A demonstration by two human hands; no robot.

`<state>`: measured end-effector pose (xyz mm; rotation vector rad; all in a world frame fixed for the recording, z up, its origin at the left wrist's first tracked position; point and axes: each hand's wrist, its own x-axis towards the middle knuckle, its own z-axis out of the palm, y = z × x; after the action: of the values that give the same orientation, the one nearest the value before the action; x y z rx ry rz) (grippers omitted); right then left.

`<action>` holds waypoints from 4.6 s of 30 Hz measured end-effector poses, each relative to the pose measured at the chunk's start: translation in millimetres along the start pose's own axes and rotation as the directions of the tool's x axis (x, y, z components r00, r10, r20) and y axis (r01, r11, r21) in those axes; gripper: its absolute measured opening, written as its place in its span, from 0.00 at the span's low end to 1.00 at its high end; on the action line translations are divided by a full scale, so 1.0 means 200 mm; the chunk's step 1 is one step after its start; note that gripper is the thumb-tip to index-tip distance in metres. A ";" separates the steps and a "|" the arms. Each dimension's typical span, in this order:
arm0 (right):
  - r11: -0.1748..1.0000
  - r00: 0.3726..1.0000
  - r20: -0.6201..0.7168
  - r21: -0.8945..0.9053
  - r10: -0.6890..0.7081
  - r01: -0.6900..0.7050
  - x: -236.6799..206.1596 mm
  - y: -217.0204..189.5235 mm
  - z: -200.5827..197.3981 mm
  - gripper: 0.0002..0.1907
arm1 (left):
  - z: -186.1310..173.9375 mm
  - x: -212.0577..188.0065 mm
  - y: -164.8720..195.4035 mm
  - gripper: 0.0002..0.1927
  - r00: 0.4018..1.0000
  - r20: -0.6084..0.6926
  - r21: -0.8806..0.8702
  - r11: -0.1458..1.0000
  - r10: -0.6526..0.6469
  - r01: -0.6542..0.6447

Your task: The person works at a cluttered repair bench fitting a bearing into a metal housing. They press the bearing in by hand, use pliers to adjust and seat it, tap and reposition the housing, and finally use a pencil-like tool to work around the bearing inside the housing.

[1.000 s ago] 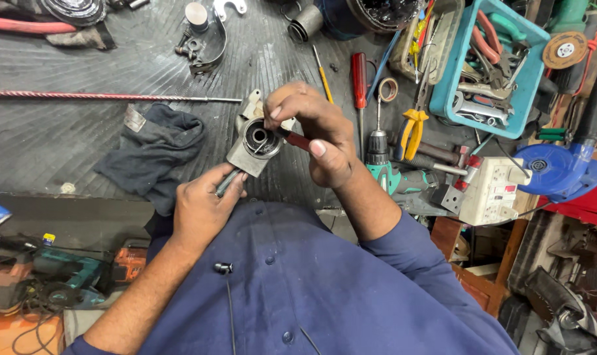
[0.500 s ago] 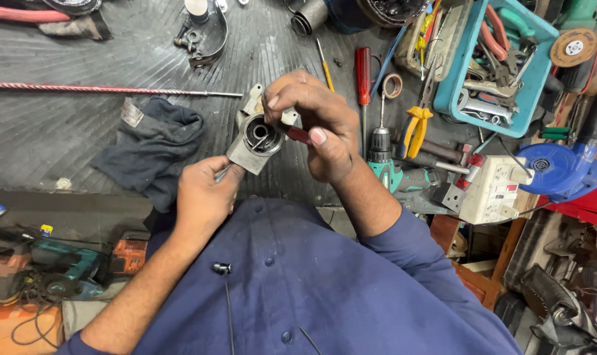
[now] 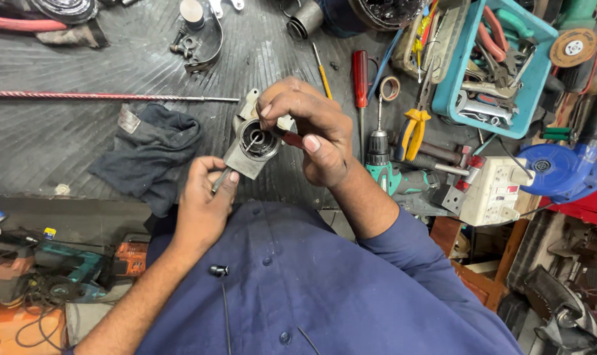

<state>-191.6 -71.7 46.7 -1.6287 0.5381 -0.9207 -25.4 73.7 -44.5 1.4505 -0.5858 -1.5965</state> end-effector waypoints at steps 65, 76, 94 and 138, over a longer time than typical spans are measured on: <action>0.993 0.993 0.011 -0.029 -0.114 0.114 -0.09 -0.01 0.04 0.26 | 0.04 0.00 -0.01 0.15 0.996 0.090 0.395 0.918 -0.020 -0.017; 0.998 1.000 0.013 0.067 0.012 -0.013 -0.07 -0.02 0.05 0.30 | 0.06 -0.02 0.09 0.14 0.991 0.048 0.673 0.729 0.126 -0.125; 0.992 0.988 -0.153 0.130 0.017 0.003 -0.11 0.01 0.11 0.28 | -0.02 0.05 0.00 0.11 0.747 0.241 0.911 0.120 0.619 -0.394; 1.000 0.989 -0.148 0.009 -0.023 0.025 -0.19 -0.04 0.11 0.33 | -0.12 0.01 0.29 0.14 0.851 0.360 0.858 0.222 0.382 -0.463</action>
<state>-197.4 -28.1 41.3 -1.5681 0.6151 -1.0663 14.4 47.3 -2.9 1.7375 -2.0308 -0.7674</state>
